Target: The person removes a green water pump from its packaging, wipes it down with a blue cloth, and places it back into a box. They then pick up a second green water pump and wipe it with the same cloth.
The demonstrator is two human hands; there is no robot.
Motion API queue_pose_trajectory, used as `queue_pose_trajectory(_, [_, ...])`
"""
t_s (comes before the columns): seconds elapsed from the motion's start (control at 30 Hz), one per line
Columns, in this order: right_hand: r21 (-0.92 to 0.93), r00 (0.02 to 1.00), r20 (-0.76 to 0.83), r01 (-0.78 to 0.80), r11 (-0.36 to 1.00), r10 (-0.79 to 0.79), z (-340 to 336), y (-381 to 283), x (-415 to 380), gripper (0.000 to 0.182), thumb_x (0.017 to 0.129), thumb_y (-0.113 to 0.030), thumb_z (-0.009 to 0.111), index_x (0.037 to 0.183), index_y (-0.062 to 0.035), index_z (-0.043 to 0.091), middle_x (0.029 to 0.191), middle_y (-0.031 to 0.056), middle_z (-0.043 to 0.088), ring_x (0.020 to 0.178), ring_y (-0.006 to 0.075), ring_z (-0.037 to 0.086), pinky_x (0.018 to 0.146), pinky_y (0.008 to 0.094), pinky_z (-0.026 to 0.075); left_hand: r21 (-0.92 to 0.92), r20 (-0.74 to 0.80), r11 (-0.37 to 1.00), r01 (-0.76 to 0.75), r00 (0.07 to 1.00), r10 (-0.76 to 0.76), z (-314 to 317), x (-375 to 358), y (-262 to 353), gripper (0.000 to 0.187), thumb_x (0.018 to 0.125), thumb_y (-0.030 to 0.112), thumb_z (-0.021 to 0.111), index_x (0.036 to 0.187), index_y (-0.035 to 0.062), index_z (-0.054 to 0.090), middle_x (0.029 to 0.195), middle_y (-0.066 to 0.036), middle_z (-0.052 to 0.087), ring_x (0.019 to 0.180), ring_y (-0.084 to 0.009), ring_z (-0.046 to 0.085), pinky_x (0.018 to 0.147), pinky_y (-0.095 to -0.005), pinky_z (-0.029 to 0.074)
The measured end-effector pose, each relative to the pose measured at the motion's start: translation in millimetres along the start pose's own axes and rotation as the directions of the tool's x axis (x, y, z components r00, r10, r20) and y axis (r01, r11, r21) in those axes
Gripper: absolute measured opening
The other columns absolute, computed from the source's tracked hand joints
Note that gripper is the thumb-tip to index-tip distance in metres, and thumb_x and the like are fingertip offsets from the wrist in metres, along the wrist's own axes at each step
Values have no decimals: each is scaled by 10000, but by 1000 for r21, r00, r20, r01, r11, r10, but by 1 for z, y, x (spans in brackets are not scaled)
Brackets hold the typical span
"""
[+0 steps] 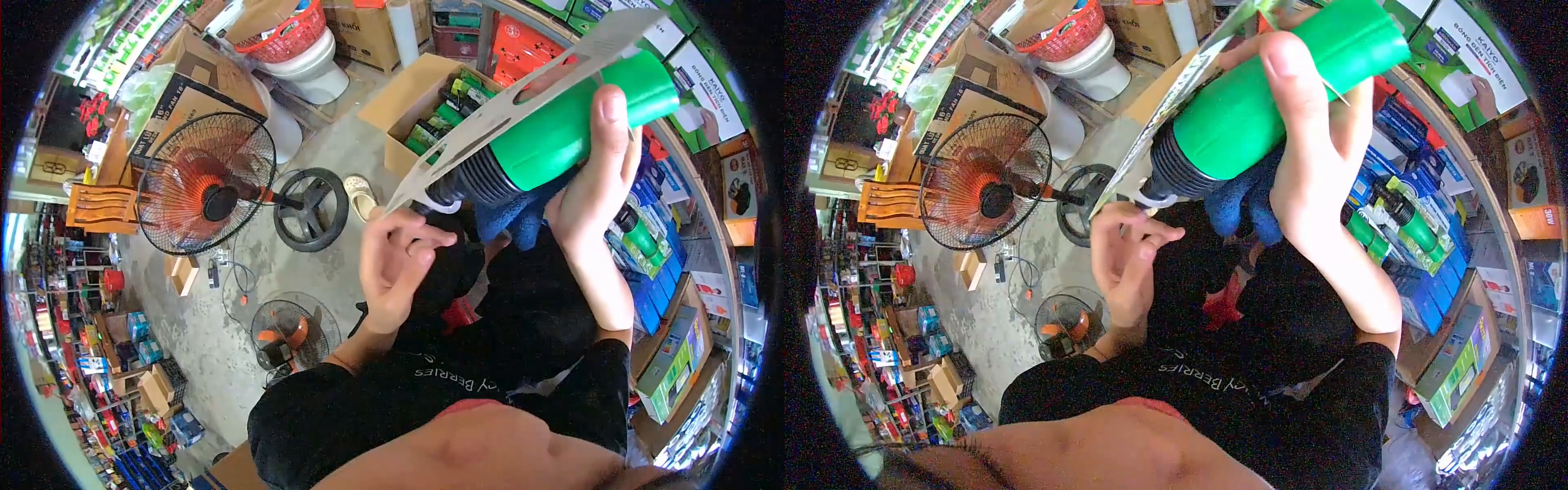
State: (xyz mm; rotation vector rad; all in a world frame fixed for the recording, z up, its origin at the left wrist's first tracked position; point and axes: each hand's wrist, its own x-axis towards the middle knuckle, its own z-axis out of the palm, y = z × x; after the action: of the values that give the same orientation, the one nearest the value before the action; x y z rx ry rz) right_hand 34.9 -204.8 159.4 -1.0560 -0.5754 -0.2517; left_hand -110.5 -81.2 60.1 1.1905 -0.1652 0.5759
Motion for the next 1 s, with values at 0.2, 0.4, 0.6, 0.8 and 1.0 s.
queue_pose_trajectory(0.2, [29,958,-4,-285,958,285,5,-1,-4,371,891,-355,606,1032,-21,524,836,102,645,711,159,619,663,277,508,-28,-269,992,124,955,-128,-5,-2,0,358,844,-3,573,1174,-46,442,1106,-109,470,1077,-223,504,991,-380,378])
queue_pose_trajectory(0.4, [-84,965,-4,-263,961,264,9,2,-2,507,933,-501,436,973,-12,566,870,91,604,765,150,577,710,266,461,69,-196,997,21,981,-8,-7,-3,0,556,793,9,628,1299,-62,411,1311,-164,448,1216,-240,445,1058,-365,294])
queue_pose_trajectory(0.6, [-1,962,-102,-254,967,252,16,11,-7,441,875,-362,647,1146,-44,510,978,41,578,868,111,560,771,257,470,-192,-104,981,-24,995,4,-2,-1,1,615,803,6,626,1342,-54,337,1366,-161,379,1257,-295,421,1022,-467,380])
queue_pose_trajectory(0.8, [51,947,3,-320,946,320,18,17,-12,514,911,-360,603,1292,-59,434,1105,42,548,985,104,529,864,270,441,-28,-195,999,40,980,-45,1,2,3,552,830,-55,595,1324,-39,348,1312,-158,424,1187,-283,469,905,-438,485])
queue_pose_trajectory(1.0, [-2,943,145,-304,953,301,8,27,-14,623,977,-537,284,1284,-16,435,1125,119,592,1004,197,590,880,345,480,7,-352,992,124,929,-113,0,1,5,448,830,-64,593,1229,-30,393,1193,-136,504,920,-200,583,723,-347,529])
